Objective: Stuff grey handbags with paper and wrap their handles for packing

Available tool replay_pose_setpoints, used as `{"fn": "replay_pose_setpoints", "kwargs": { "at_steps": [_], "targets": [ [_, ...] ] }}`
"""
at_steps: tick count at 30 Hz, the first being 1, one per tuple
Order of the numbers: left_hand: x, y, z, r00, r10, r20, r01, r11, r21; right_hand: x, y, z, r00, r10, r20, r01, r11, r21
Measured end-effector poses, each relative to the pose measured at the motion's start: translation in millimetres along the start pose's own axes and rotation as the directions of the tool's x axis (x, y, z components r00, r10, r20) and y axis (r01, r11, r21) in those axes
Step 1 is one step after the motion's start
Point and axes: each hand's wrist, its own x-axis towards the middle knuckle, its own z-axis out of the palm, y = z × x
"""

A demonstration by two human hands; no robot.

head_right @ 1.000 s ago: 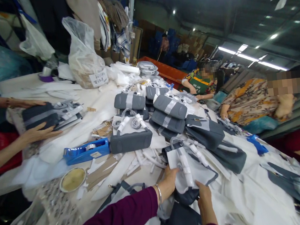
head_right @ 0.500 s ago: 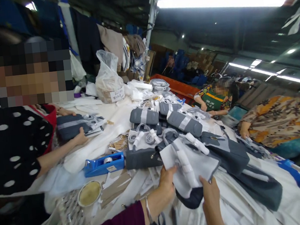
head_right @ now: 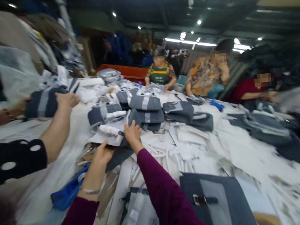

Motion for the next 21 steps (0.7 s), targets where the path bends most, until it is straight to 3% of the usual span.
{"fn": "replay_pose_setpoints", "kwargs": {
  "at_steps": [1,3,5,7,9,10,12,13,15,16,17,19,20,21],
  "targets": [
    [-5,-8,-5.9,1.000,-0.019,-0.001,0.019,0.999,0.035,-4,9,-2,1.000,-0.025,-0.018,0.025,0.999,0.027],
    [-23,-26,-20.9,0.998,0.061,-0.019,-0.059,0.994,0.094,-24,36,-9,0.987,-0.137,-0.079,0.145,0.983,0.110],
    [-52,-43,-37.7,0.975,0.222,-0.005,-0.215,0.950,0.225,-68,71,-20,0.962,-0.242,-0.125,0.265,0.940,0.214],
    [-83,-61,-49.9,0.960,0.276,0.052,-0.272,0.871,0.408,-128,114,-36,0.963,-0.251,-0.102,0.271,0.898,0.347],
    [-110,-80,-51.6,0.967,0.117,0.224,-0.218,0.834,0.506,-193,165,-59,0.986,-0.157,-0.056,0.166,0.899,0.405],
    [-120,-90,-47.4,0.946,-0.010,0.323,-0.176,0.823,0.540,-224,192,-74,0.996,-0.074,-0.047,0.087,0.905,0.417],
    [-134,-112,-28.4,0.832,-0.243,0.499,-0.133,0.786,0.604,-277,248,-108,0.971,0.208,-0.120,-0.135,0.886,0.443],
    [-139,-125,-13.9,0.759,-0.317,0.569,-0.157,0.759,0.632,-299,275,-127,0.909,0.379,-0.171,-0.255,0.833,0.490],
    [-145,-152,23.6,0.621,-0.368,0.693,-0.308,0.698,0.647,-332,324,-162,0.686,0.681,-0.255,-0.398,0.645,0.652],
    [-147,-166,45.7,0.549,-0.366,0.751,-0.411,0.665,0.624,-344,345,-176,0.598,0.764,-0.242,-0.405,0.549,0.731],
    [-149,-181,69.3,0.472,-0.363,0.803,-0.507,0.633,0.585,-352,361,-187,0.552,0.811,-0.193,-0.400,0.461,0.792],
    [-153,-209,117.7,0.357,-0.405,0.842,-0.609,0.583,0.538,-359,383,-198,0.540,0.836,-0.096,-0.367,0.337,0.867],
    [-155,-222,140.8,0.338,-0.444,0.830,-0.585,0.592,0.555,-358,390,-199,0.563,0.825,-0.058,-0.351,0.302,0.886],
    [-157,-234,162.1,0.349,-0.484,0.802,-0.497,0.630,0.597,-354,394,-198,0.589,0.807,-0.037,-0.331,0.283,0.900]
  ]
}}
